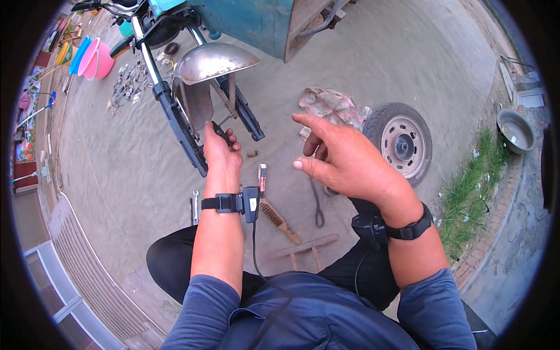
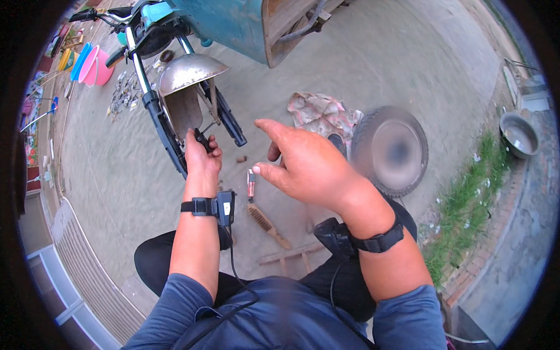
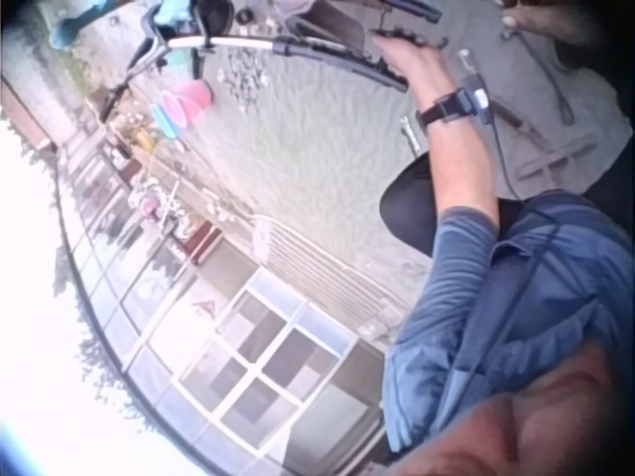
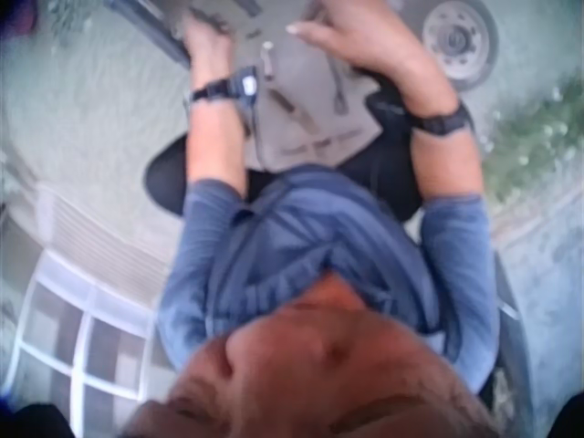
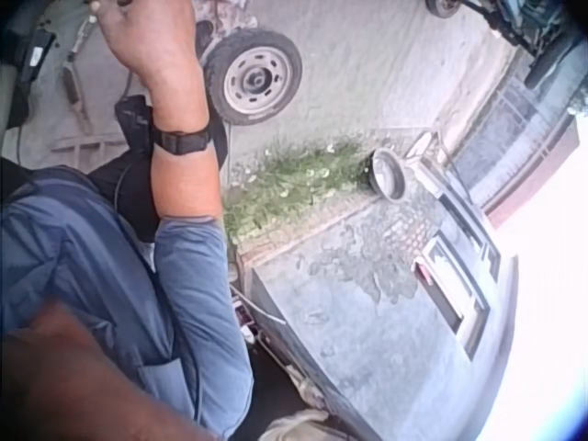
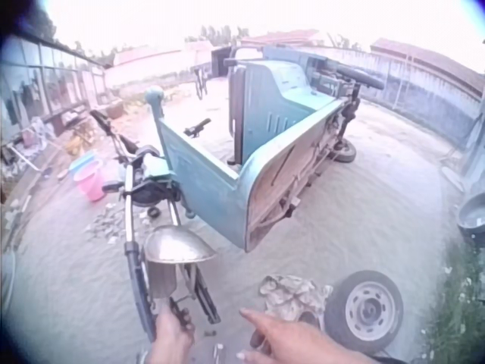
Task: The person is repairing a vehicle's front mudguard. They use a wrench to loosen bolts, remove the mudguard, and then reattach it, tightening the bolts to secure it in place.
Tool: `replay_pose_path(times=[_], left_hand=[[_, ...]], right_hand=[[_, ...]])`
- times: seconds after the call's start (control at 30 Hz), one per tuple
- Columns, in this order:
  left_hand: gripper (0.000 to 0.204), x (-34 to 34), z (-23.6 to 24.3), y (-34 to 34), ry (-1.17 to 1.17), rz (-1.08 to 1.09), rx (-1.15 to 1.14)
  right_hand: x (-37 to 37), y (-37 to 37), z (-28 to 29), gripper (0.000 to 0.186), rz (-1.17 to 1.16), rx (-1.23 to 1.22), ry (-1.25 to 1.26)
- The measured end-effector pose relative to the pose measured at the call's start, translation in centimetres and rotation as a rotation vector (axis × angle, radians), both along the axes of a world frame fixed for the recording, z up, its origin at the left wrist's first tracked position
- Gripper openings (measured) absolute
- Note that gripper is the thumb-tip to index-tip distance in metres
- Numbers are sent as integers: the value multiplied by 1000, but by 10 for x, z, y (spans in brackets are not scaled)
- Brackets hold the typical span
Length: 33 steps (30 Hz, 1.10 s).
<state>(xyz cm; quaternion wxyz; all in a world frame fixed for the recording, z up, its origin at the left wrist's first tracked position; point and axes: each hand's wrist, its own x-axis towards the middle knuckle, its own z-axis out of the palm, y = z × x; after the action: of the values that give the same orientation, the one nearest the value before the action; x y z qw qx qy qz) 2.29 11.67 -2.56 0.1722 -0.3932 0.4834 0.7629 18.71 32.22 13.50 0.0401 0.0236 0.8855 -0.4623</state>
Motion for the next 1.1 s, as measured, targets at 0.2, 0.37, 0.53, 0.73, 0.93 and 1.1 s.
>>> replay_pose_path(times=[0.2,0.37,0.53,0.73,0.93,1.1], left_hand=[[38,-19,12,-7,-41,-125,-16],[35,-24,10,-10,-54,-187,-58],[30,-13,7,-9,1,-237,-101],[31,-3,-15,-17,123,-263,-93],[40,10,-35,-24,283,-308,-101],[63,10,-71,-39,421,-365,-346]], right_hand=[[-1,0,0,67,9,6,-6],[-1,-3,1,67,17,8,-9],[-1,-5,-1,68,16,32,-12],[-2,-8,-1,69,15,31,-23],[-2,-9,-3,70,15,45,-34],[-6,-13,0,70,34,49,-43]])
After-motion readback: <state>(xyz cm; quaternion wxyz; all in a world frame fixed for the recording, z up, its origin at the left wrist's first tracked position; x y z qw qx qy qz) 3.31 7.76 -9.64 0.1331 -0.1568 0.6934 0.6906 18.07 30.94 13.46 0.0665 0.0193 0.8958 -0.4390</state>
